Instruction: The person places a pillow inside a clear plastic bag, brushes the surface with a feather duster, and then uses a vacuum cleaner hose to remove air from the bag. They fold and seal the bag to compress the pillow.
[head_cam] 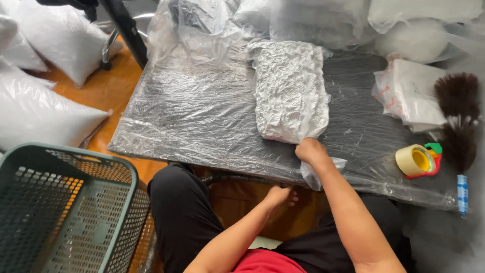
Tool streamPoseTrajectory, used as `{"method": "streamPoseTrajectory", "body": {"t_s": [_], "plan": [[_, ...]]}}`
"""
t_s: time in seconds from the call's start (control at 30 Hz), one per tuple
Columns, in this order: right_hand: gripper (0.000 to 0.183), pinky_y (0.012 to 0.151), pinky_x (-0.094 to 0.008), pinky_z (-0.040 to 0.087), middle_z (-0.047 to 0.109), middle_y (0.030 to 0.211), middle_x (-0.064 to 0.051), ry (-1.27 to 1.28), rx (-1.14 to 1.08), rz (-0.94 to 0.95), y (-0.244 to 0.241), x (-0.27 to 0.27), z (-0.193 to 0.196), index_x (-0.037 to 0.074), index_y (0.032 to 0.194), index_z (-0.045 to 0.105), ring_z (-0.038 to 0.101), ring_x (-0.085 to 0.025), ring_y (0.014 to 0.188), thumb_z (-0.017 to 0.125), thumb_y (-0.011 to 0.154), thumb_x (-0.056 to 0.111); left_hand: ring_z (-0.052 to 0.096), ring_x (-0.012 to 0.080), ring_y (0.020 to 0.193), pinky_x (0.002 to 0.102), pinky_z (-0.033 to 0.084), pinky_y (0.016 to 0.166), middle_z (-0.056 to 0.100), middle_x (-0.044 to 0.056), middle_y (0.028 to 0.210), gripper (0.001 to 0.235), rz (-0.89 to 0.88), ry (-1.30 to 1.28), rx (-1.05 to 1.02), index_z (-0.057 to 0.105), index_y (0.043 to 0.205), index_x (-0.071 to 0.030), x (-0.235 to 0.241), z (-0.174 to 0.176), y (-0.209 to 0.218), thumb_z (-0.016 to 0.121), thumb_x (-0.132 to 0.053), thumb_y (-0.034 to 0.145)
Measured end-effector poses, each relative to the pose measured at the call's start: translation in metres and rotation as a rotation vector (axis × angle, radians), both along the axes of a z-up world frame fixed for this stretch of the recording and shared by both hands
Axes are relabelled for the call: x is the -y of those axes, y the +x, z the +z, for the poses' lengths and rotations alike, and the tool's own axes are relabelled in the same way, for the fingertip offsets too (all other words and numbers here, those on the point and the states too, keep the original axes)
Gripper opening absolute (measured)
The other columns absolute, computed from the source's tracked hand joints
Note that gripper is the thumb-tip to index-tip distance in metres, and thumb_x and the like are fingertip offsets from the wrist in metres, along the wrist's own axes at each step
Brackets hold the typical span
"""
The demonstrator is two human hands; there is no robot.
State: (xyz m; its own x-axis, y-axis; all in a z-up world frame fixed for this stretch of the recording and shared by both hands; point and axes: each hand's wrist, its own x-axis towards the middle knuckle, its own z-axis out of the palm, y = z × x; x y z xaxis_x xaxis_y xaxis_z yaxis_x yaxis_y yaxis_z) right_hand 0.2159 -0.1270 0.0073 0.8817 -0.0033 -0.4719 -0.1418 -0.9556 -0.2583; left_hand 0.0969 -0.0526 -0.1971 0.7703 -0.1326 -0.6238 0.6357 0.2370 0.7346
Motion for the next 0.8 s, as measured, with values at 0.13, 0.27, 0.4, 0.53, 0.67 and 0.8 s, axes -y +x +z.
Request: {"method": "streamPoseTrajectory", "body": {"t_s": [0.13,0.27,0.4,0.53,0.67,0.8], "plan": [[0.062,0.112,-0.054,0.044,0.065,0.138,-0.028,-0.154,-0.014,0.057,0.018,0.007,-0.026,-0.01,0.133,0.066,0.056,-0.038,0.136,0.043,0.093,0.032,0.077,0.0273,0.069,0.04,0.065,0.053,0.074,0.023,0.09,0.036,0.035,0.046,-0.007,0.063,0.111,0.008,0.005,-0.014,-0.001,0.06,-0.026,0.098],[0.063,0.113,-0.053,0.044,0.063,0.142,-0.027,-0.257,-0.019,0.117,0.018,0.006,-0.025,-0.01,0.134,0.066,0.054,-0.038,0.138,0.037,0.093,0.029,0.066,0.0357,0.115,0.05,0.059,0.09,0.07,0.024,0.119,0.053,-0.155,0.322,0.046,0.068,0.122,0.005,-0.01,0.061,-0.018,0.063,-0.037,0.091],[0.065,0.111,-0.054,0.044,0.065,0.142,-0.027,-0.349,-0.012,0.201,0.022,0.006,-0.026,-0.01,0.134,0.068,0.055,-0.037,0.138,0.039,0.094,0.033,0.074,0.0334,0.069,0.046,0.063,0.057,0.071,0.027,0.087,0.037,0.056,0.128,0.006,0.067,0.104,0.014,-0.003,0.022,-0.006,0.059,-0.02,0.093],[0.052,0.103,-0.048,0.05,0.072,0.135,-0.02,-0.397,0.025,0.228,0.033,0.013,-0.035,-0.005,0.125,0.077,0.065,-0.04,0.126,0.053,0.088,0.023,0.065,0.0295,0.058,0.038,0.056,0.056,0.07,0.017,0.075,0.036,-0.138,0.238,0.061,0.07,0.093,0.008,-0.017,0.049,-0.018,0.053,-0.023,0.091],[0.054,0.101,-0.05,0.051,0.074,0.137,-0.015,-0.505,0.069,0.252,0.06,0.032,-0.071,-0.001,0.129,0.079,0.066,-0.036,0.129,0.055,0.088,0.026,0.058,0.0354,0.053,0.044,0.053,0.057,0.063,0.018,0.066,0.039,-0.145,0.355,0.07,0.066,0.075,0.008,-0.025,0.081,-0.029,0.054,-0.027,0.086],[0.058,0.101,-0.057,0.049,0.071,0.14,-0.023,-0.463,0.043,0.254,0.081,0.049,-0.09,-0.008,0.13,0.078,0.063,-0.044,0.13,0.058,0.086,0.023,0.066,0.0477,0.074,0.05,0.054,0.075,0.07,0.029,0.081,0.058,-0.184,0.469,0.18,0.071,0.089,0.016,-0.038,0.121,-0.056,0.048,-0.037,0.084]]}}
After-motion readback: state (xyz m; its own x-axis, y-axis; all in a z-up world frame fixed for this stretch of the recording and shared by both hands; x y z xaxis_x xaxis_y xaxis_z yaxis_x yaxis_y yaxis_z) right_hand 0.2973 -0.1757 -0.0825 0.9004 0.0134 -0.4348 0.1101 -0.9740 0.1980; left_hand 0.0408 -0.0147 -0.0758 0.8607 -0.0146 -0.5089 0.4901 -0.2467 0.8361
